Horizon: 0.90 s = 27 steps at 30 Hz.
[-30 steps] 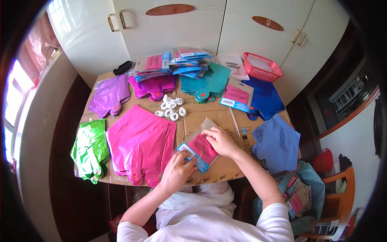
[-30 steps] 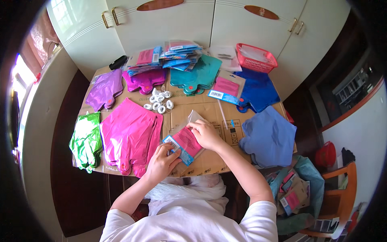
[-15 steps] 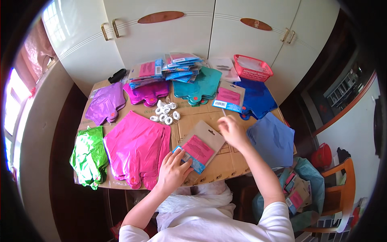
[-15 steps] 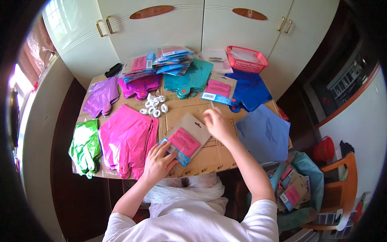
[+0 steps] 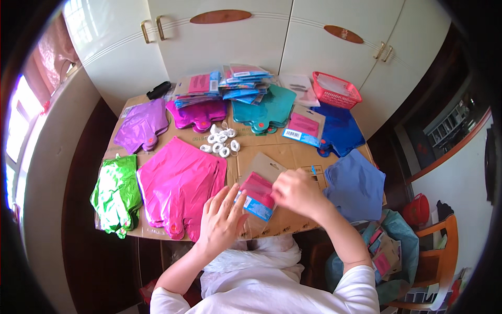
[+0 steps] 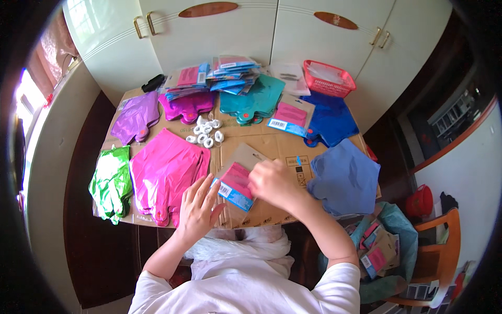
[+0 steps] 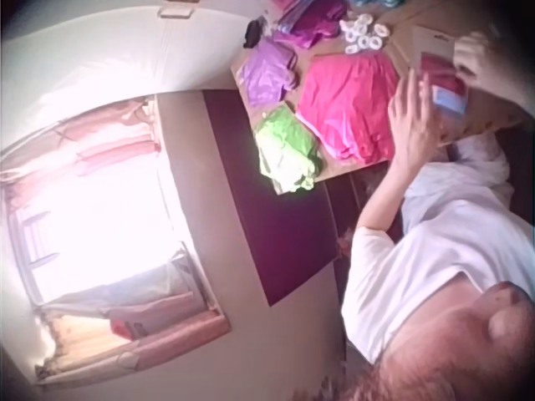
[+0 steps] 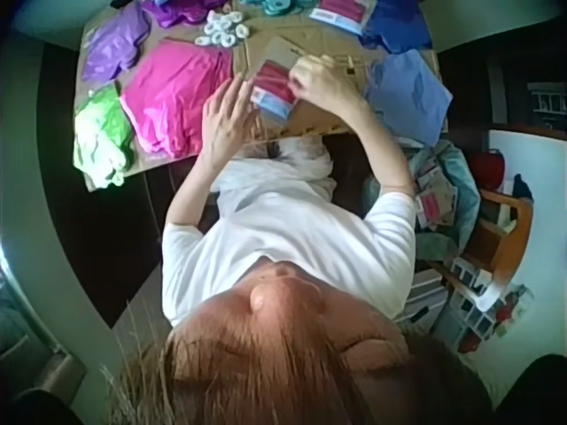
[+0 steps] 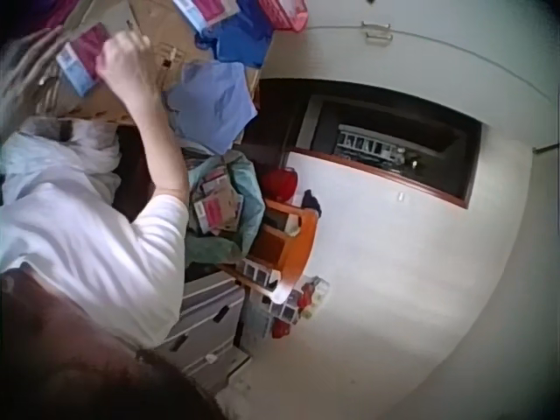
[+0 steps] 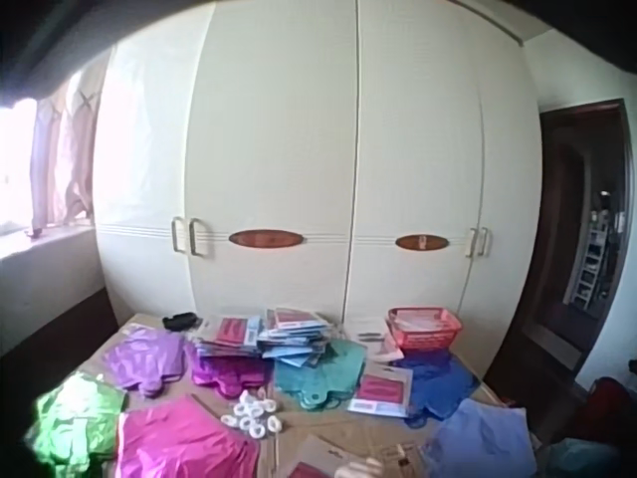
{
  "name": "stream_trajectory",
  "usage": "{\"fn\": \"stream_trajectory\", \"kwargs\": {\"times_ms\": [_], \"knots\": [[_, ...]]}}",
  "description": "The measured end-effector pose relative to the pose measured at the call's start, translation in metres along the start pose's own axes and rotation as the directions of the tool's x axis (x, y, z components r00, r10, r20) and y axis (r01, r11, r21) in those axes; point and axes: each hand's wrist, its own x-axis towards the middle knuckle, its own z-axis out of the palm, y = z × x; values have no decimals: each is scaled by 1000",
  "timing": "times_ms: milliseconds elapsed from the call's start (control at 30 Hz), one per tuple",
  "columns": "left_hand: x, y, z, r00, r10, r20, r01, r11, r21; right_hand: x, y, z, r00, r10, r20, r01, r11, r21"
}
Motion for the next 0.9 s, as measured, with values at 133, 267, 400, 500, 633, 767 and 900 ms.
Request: {"fn": "stream_trajectory", "kwargs": {"times_ms": [133,267,400,500,633,767,900], "knots": [[-15,-14,-14,985,159,65,-161,987,17,-4,-42,4,988,-127,84,108,973,201],[-35,-22,-23,989,75,128,-85,994,70,-7,-46,28,997,79,1,-76,961,265],[-54,-34,-24,992,-40,117,26,993,118,-17,-53,58,982,171,-86,-165,983,76],[-60,-34,-24,990,-30,141,20,997,76,-20,-59,69,969,197,-147,-193,980,42],[-57,-28,-21,984,24,177,-34,998,54,-23,-56,78,971,142,-192,-147,989,-16],[-54,-27,-8,988,-2,155,-11,996,83,-26,-59,80,974,95,-206,-116,989,-95],[-36,-31,6,976,-79,205,43,984,172,-23,-62,77,975,122,-187,-129,991,-22]]}}
